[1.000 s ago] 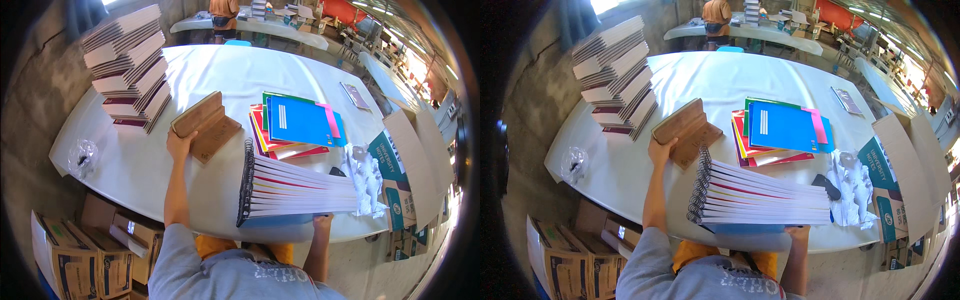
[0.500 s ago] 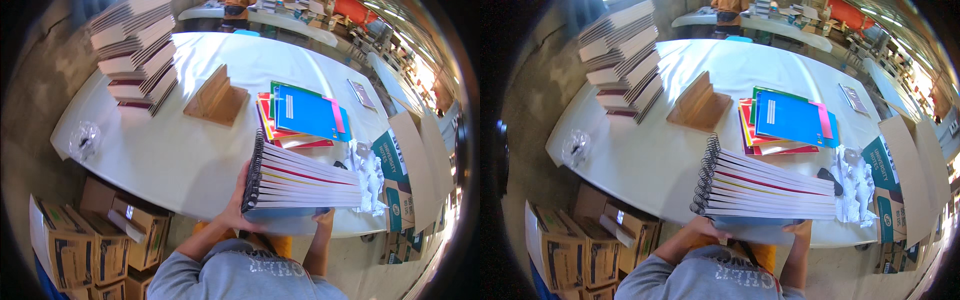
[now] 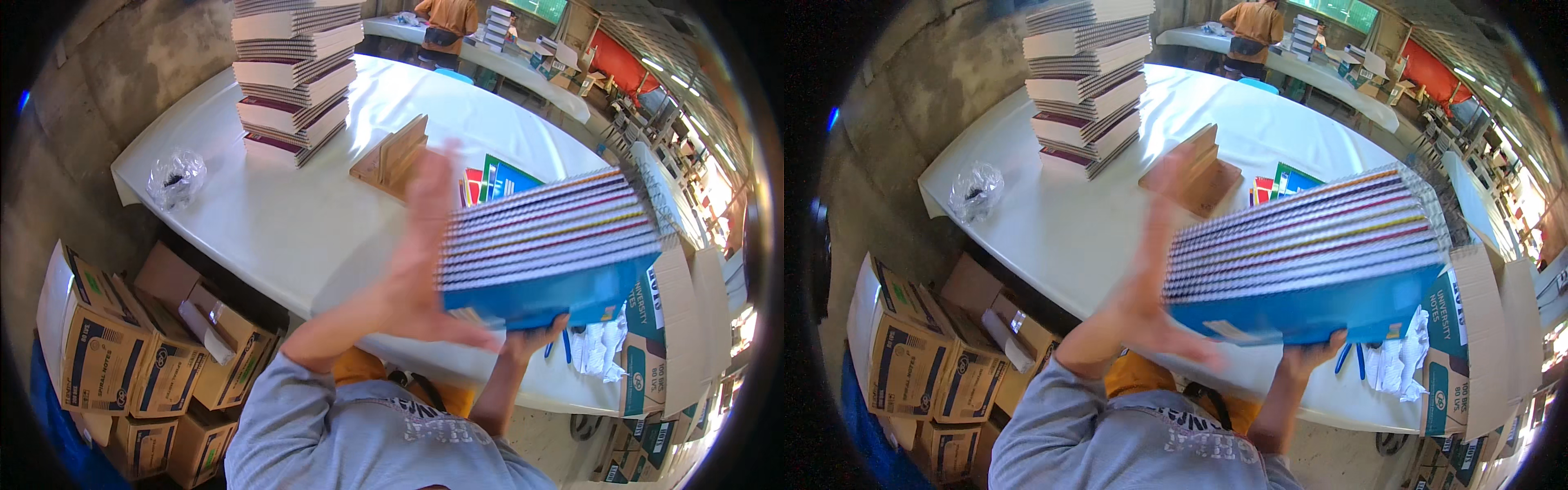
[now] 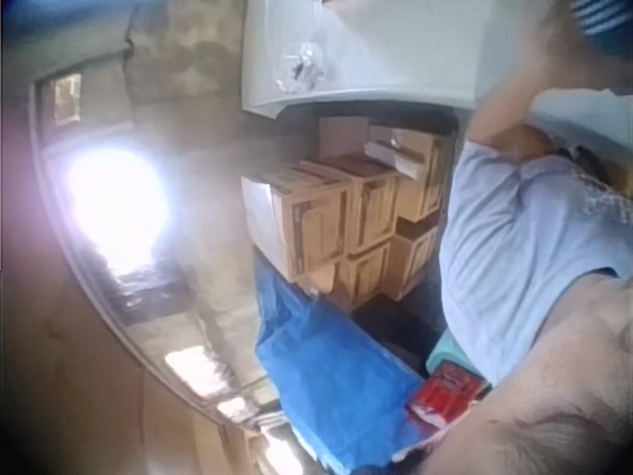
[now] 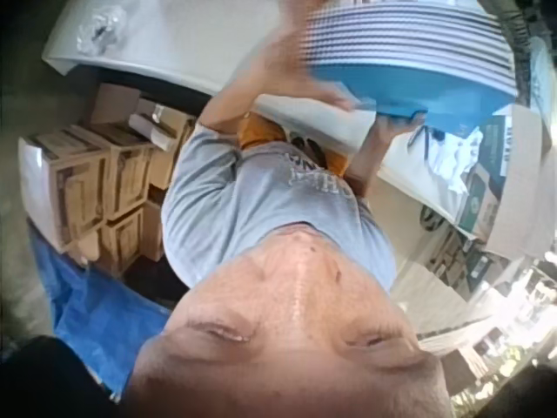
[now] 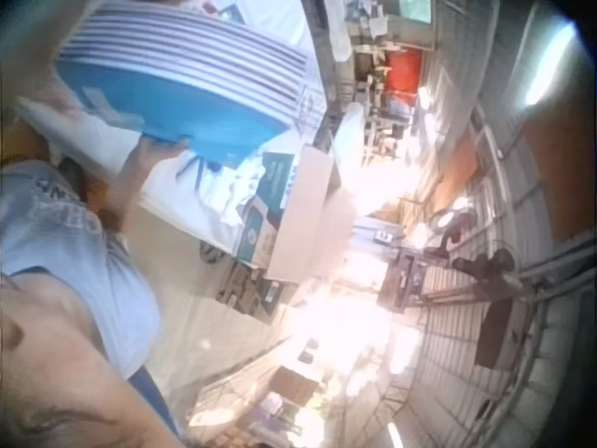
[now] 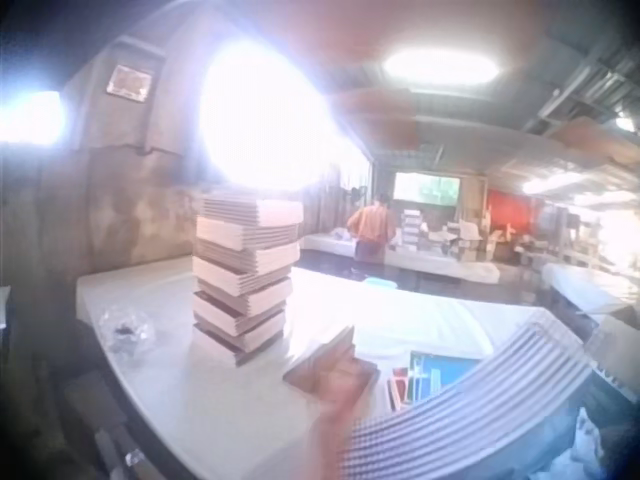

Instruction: The person prepares spiral notebooks by checking the binding, trimming excess spiral wire with pliers, and stacking them in groups by color.

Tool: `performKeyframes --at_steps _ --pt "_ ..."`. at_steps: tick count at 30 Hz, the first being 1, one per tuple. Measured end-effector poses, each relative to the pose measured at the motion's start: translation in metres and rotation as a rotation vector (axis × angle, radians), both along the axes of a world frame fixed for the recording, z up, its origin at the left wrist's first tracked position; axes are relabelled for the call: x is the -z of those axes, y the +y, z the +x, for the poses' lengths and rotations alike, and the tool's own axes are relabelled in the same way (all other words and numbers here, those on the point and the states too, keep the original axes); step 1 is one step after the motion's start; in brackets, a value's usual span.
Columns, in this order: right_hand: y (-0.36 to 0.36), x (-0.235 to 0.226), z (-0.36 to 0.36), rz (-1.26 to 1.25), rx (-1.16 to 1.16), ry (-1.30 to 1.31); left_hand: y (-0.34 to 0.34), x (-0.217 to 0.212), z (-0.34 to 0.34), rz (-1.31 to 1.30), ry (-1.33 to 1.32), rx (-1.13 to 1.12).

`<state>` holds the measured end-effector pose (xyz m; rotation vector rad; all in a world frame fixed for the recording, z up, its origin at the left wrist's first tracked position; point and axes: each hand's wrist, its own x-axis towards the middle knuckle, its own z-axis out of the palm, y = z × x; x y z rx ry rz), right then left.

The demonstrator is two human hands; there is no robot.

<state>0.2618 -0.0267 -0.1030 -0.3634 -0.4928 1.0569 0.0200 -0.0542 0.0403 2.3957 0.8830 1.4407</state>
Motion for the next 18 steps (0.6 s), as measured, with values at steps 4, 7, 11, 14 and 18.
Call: performKeyframes --at_steps 4,7,11,14,18 --pt "0.016 -0.033 -0.022 0.054 -0.016 0.081 -0.008 0.073 0.008 0.028 -0.604 0.009" --pt "0.023 -0.028 -0.036 0.007 -0.021 0.098 0.003 0.105 0.037 -0.252 -0.940 0.274" --pt "0.024 -0.013 -0.040 0.072 -0.030 0.026 0.017 0.108 0.043 -0.808 -1.197 0.179" --pt "0.029 -0.009 -0.044 0.040 -0.137 -0.002 0.027 0.117 0.036 -0.556 -1.375 0.116" --pt "0.021 -0.013 -0.052 -0.043 -0.212 -0.087 0.034 0.129 0.011 -0.602 -1.659 0.032"
